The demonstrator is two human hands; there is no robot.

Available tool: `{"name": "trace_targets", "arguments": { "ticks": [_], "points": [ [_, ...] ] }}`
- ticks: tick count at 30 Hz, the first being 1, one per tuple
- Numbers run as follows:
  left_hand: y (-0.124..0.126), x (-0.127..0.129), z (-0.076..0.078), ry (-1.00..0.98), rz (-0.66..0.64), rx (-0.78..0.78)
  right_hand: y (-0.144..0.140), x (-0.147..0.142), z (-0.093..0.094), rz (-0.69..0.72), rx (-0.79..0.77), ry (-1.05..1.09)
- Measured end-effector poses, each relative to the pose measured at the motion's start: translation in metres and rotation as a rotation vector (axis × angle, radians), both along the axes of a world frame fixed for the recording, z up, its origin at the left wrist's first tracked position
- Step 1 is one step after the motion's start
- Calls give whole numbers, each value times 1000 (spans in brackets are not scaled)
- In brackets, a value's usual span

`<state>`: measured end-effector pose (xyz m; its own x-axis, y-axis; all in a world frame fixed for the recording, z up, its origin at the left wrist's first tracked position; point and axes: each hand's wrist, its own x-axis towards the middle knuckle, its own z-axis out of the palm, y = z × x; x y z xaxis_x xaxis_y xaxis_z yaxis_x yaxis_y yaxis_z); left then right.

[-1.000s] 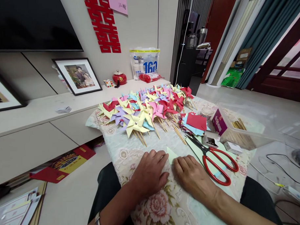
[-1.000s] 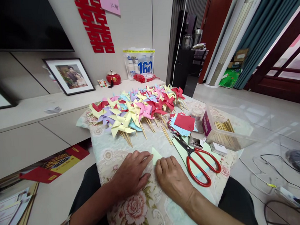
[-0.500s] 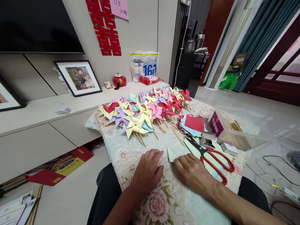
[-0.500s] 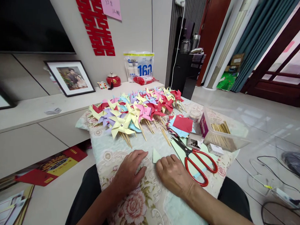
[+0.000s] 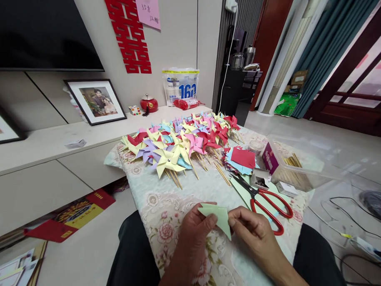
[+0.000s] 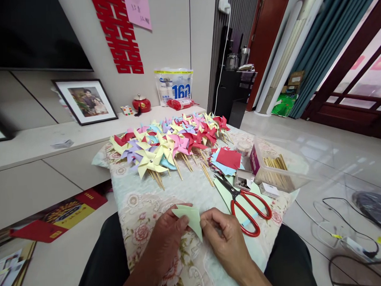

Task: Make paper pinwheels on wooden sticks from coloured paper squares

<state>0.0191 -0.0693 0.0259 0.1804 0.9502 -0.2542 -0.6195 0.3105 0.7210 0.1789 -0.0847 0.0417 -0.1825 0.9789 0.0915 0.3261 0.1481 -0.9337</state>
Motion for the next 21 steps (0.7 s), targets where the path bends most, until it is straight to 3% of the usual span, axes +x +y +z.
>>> {"name": "trace_targets", "arguments": {
  "ticks": [5, 8, 9, 12, 16, 21],
  "points": [
    [1, 1, 0, -28, -8, -6, 0, 22, 8, 7, 69, -120],
    [4, -4, -4, -22, 29, -33, 6, 60, 8, -150, 220, -384],
    [4, -6, -5, -19, 39, -41, 9, 75, 6, -259, 256, -500],
    [6, -9, -5, -47, 53, -65, 15, 109, -4, -378, 276, -812],
    [7, -10, -2, -184, 98, -122, 22, 129, -14, -291, 135, -1012],
    [7, -13, -5, -305, 144, -182, 33, 138, -11, -199, 21, -1062]
  ]
}}
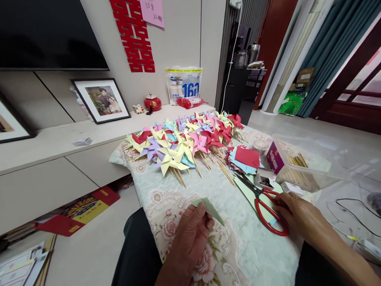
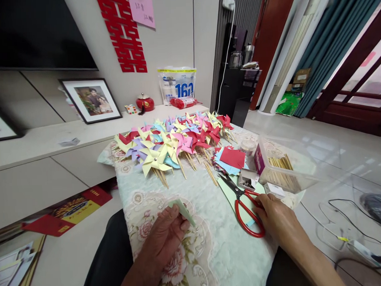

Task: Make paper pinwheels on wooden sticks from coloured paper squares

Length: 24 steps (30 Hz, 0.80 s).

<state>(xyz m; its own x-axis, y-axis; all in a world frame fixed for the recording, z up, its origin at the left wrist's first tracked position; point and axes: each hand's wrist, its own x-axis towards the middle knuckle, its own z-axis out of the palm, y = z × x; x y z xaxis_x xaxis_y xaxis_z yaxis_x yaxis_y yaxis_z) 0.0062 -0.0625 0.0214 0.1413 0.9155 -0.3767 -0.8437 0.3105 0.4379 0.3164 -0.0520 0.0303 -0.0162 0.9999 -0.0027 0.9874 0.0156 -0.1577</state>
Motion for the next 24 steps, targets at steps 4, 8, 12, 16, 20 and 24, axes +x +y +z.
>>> {"name": "trace_targets", "arguments": {
  "ticks": [4, 8, 12, 16, 20, 24],
  "points": [
    [1, -3, -2, -45, -12, -17, 4, 5, 7, 22, -89, -20],
    [2, -5, -1, -66, -9, -53, -3, -1, 16, 16, -149, -34],
    [1, -6, 1, -76, -6, -52, -20, -11, 25, 60, -171, 41],
    [2, -5, 0, -98, 3, -24, -39, -23, 33, 44, -273, 252],
    [1, -6, -4, -102, -3, -8, -56, -35, 37, 23, -284, 642],
    [0, -9, -9, -42, -36, 22, -72, -46, 29, -37, -400, 1073]
  ]
}}
